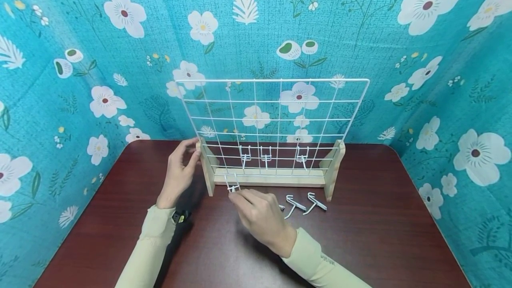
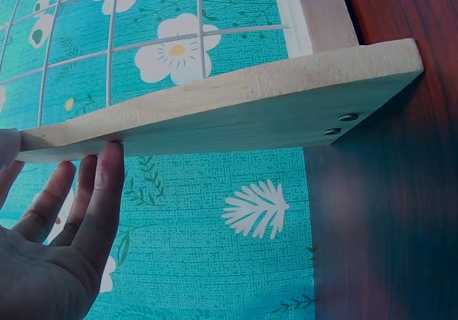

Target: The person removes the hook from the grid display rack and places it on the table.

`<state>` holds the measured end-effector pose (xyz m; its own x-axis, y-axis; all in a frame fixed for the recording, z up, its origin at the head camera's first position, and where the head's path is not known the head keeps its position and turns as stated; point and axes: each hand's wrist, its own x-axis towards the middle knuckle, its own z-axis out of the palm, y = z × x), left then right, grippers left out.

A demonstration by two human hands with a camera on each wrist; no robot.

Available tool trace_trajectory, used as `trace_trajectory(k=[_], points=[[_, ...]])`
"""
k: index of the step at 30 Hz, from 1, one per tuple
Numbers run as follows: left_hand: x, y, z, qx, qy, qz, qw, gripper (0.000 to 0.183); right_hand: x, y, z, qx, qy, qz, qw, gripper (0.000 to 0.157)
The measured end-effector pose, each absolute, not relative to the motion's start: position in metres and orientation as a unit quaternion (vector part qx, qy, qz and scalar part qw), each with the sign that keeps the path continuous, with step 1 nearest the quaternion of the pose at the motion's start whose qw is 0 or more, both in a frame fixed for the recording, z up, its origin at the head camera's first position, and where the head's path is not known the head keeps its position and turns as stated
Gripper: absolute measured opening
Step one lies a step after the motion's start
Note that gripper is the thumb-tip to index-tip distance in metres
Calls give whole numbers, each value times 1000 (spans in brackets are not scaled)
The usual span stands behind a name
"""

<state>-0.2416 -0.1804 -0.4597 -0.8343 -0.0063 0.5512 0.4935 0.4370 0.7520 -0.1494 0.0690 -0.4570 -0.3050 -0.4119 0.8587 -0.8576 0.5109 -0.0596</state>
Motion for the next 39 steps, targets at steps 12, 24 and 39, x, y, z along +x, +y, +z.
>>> trace_trajectory(k=[12, 24, 39], points=[[-224, -172, -436, -161, -808, -510, 249, 29, -149, 73, -472, 404, -779, 264, 400, 29], [-222, -170, -436, -165, -800, -521, 246, 29, -150, 82, -484, 400, -794, 258, 379, 17], [-223, -172, -434, -169, -796, -525, 251, 28, -154, 90, -498, 392, -820, 238, 342, 10]])
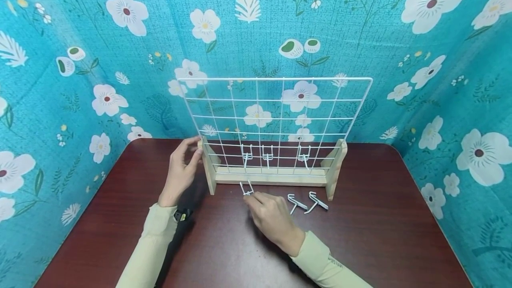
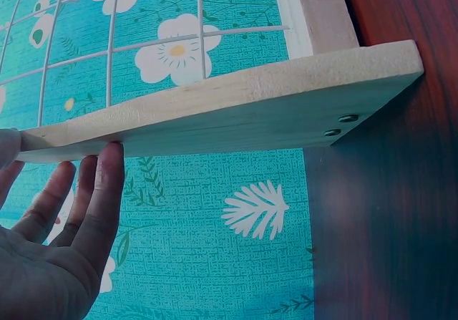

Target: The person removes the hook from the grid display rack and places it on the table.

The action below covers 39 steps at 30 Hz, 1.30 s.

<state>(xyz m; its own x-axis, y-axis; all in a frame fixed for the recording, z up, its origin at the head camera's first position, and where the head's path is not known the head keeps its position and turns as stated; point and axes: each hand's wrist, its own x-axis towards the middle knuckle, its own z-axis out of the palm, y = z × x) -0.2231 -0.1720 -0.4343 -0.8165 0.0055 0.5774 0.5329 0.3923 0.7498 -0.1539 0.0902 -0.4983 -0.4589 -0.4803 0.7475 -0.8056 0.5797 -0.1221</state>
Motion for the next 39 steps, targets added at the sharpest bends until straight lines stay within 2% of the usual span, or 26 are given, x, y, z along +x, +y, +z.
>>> trace_trajectory(k=[5, 11, 31, 39], points=[[-223, -172, -435, -168, -793, -530, 249, 29, -155, 91, -501, 391, -826, 229, 334, 12], [-224, -172, -434, -166, -796, -527, 246, 29, -156, 90, -504, 387, -840, 214, 315, 4], [-223, -172, -432, -170, -800, -521, 245, 28, -158, 86, -508, 377, -869, 162, 277, 7], [-242, -184, -461, -171, -803, -517, 243, 30, -159, 83, -508, 371, -878, 140, 268, 9]])
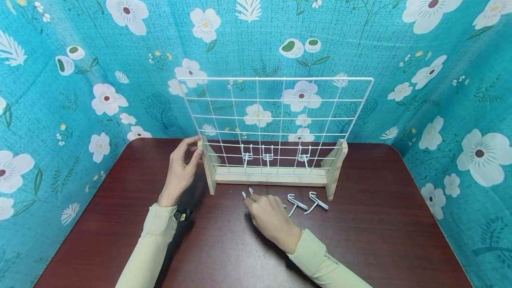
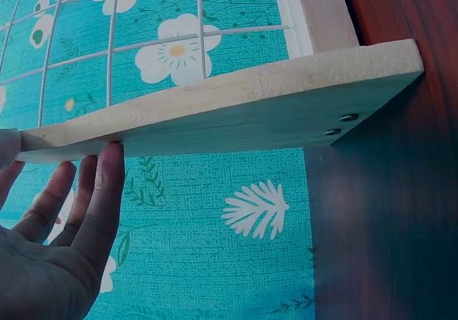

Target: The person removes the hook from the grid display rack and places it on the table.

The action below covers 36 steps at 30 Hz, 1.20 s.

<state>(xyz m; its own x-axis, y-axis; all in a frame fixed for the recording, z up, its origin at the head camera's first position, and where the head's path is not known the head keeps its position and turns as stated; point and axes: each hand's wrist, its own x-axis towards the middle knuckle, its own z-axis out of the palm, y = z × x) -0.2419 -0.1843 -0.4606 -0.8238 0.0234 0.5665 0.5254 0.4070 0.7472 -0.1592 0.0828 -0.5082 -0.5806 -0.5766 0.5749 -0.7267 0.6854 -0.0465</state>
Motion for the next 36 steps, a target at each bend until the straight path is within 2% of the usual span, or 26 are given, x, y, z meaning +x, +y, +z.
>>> trace_trajectory(k=[12, 27, 36], points=[[-243, -184, -459, -174, -811, -501, 246, 30, -161, 74, -508, 359, -901, 89, 227, 9], [-242, -182, -461, -158, -808, -512, 245, 31, -159, 67, -509, 376, -902, 48, 206, 10], [-226, -174, -436, -164, -807, -509, 249, 28, -154, 63, -511, 385, -902, 42, 191, 12]])
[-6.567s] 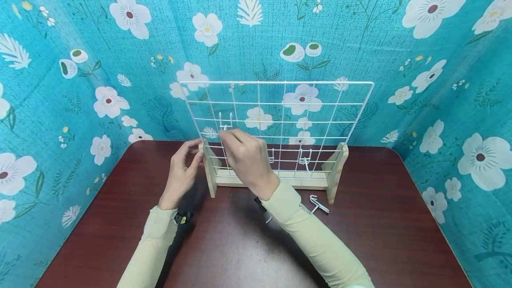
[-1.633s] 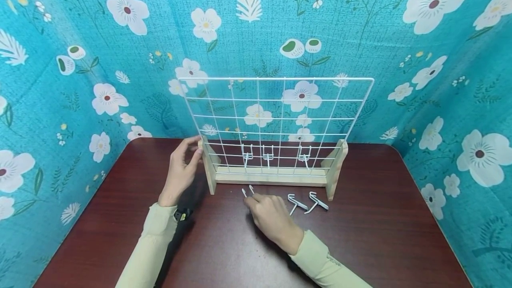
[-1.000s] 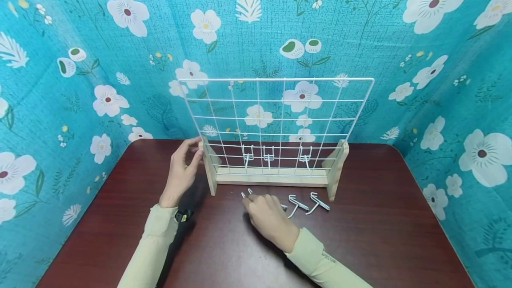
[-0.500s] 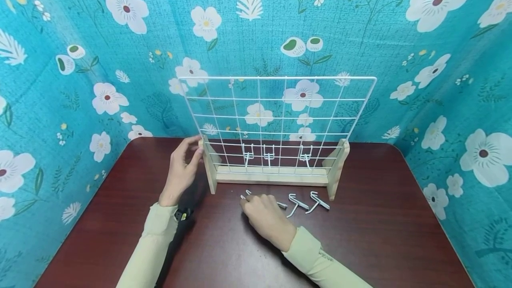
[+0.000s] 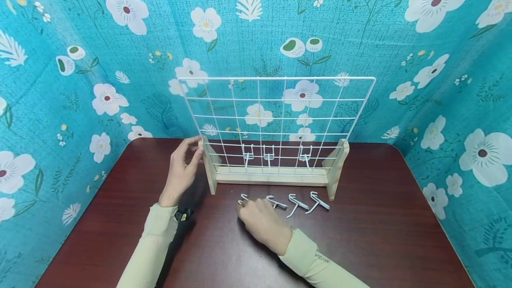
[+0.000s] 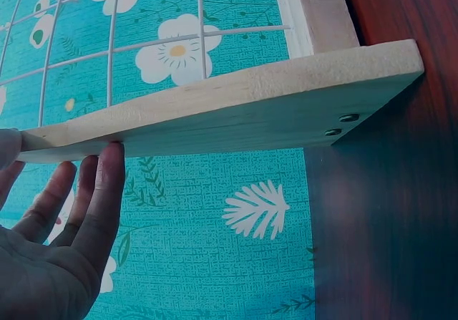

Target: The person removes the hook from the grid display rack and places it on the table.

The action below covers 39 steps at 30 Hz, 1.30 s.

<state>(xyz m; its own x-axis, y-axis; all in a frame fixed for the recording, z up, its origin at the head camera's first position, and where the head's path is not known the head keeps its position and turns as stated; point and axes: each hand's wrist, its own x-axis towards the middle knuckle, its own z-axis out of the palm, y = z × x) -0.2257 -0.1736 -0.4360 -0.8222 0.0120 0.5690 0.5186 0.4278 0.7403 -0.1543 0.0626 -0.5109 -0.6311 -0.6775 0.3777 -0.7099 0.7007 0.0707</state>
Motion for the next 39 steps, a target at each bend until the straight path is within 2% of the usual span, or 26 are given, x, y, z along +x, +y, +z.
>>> trace_trajectory(k=[10, 20, 26, 39], points=[[-223, -172, -432, -164, -801, -522, 245, 28, -154, 58, -515, 382, -904, 18, 192, 17], [-223, -172, -434, -164, -802, -519, 248, 28, -152, 54, -513, 378, -912, 16, 157, 22], [-242, -183, -458, -173, -806, -507, 252, 29, -152, 52, -513, 384, -911, 16, 148, 25], [-241, -181, -458, -153, -810, -513, 240, 31, -150, 48, -516, 389, -910, -27, 141, 17]])
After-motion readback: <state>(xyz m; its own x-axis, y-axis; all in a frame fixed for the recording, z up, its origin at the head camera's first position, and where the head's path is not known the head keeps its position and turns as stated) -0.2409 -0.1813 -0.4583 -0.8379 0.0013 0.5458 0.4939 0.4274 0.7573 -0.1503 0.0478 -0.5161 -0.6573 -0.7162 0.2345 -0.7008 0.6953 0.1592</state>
